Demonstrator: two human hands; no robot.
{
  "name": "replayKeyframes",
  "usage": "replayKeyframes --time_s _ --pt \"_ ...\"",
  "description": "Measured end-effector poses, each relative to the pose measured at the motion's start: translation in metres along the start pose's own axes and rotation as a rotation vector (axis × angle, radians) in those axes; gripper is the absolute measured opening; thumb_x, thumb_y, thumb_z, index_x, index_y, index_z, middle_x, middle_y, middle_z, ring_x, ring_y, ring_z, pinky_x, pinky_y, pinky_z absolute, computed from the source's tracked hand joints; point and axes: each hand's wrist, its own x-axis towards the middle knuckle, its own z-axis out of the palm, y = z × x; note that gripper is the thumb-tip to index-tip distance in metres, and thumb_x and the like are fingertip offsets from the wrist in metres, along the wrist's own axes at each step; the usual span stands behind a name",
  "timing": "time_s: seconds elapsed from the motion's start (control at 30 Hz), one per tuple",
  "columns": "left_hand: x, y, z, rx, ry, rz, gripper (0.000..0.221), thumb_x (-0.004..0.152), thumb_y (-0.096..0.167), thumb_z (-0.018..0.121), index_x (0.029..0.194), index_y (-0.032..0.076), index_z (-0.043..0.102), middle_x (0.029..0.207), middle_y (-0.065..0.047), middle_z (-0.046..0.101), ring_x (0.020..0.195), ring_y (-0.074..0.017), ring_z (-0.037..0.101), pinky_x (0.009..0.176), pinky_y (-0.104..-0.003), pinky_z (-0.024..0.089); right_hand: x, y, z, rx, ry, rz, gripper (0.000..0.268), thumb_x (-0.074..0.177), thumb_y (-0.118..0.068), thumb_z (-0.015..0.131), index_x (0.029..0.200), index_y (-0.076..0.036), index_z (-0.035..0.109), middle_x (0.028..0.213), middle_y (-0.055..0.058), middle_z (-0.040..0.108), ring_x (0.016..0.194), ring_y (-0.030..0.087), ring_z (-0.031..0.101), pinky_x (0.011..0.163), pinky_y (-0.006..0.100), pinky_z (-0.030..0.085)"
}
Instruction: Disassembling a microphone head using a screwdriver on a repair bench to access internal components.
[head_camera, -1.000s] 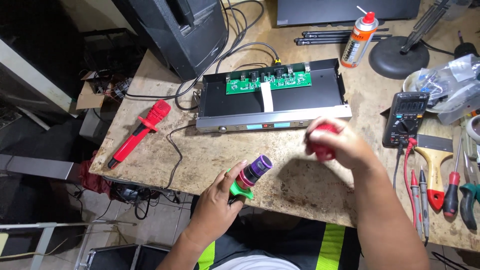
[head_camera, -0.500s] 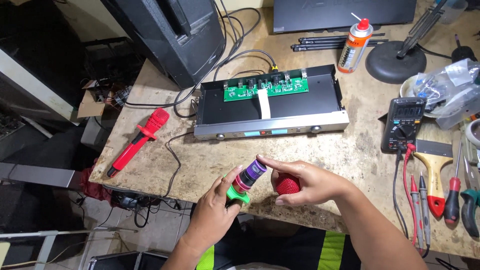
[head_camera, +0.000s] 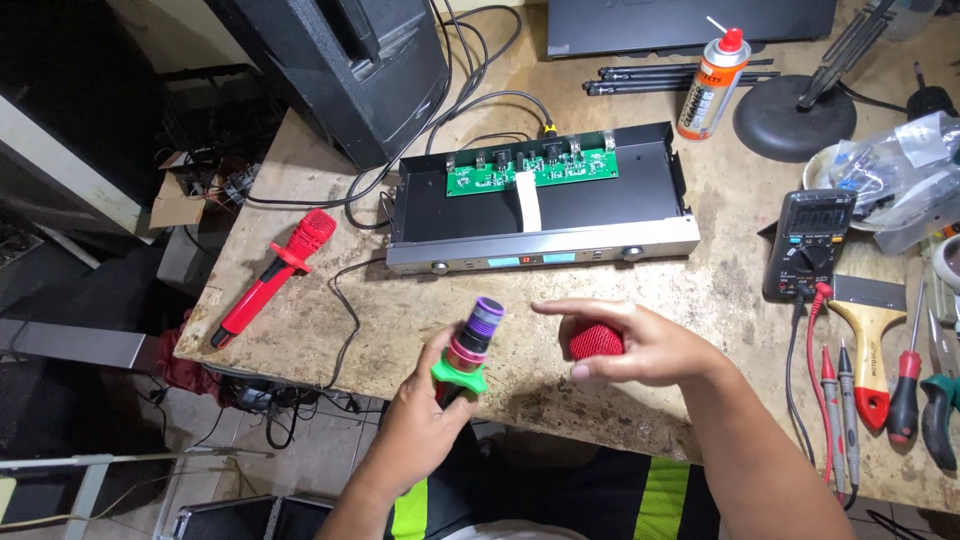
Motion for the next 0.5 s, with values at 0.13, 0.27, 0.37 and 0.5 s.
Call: replayKeyframes --time_s 0.13,0.27,0.37,0.5 --pt "-0.006 0.008 -0.018 -0.249 -0.011 -0.196 0.081 0.088 0.018 0.069 0.159 0.032 0.032 0.127 -0.004 0.077 0.12 -0.0251 0.07 0.11 -0.047 0.049 0.007 -0.008 0.004 -0.094 0.116 0.157 0.068 0.082 -0.04 0.073 0.146 -0.023 0.056 0.147 0.003 0.063 0.124 0.02 0.065 0.104 0.037 0.052" --pt "-0.006 -0.029 -0.044 -0.632 0.15 -0.021 0.076 0.09 0.001 0.064 0.158 0.02 0.033 0.108 -0.013 0.069 0.07 -0.0214 0.059 0.074 -0.037 0.056 0.026 0.003 0.016 0.024 0.071 0.258 0.071 0.078 -0.029 0.06 0.148 -0.023 0.051 0.126 0.007 0.063 0.096 0.021 0.07 0.082 0.033 0.058" --pt "-0.01 -0.056 -0.067 -0.751 0.303 0.052 0.063 0.091 0.003 0.064 0.147 0.017 0.04 0.108 -0.018 0.067 0.065 -0.0228 0.059 0.064 -0.038 0.055 0.057 -0.004 0.037 0.121 0.048 0.286 0.067 0.085 -0.021 0.057 0.15 -0.017 0.048 0.112 0.01 0.064 0.092 0.022 0.068 0.079 0.034 0.056" --pt "-0.014 -0.095 -0.09 -0.829 0.433 0.125 0.053 0.093 0.005 0.063 0.14 0.015 0.042 0.086 -0.015 0.058 0.061 -0.0228 0.059 0.056 -0.037 0.052 0.12 -0.042 0.067 0.175 0.166 0.321 0.058 0.092 -0.013 0.065 0.148 -0.007 0.051 0.128 0.012 0.065 0.112 0.023 0.067 0.085 0.035 0.061"
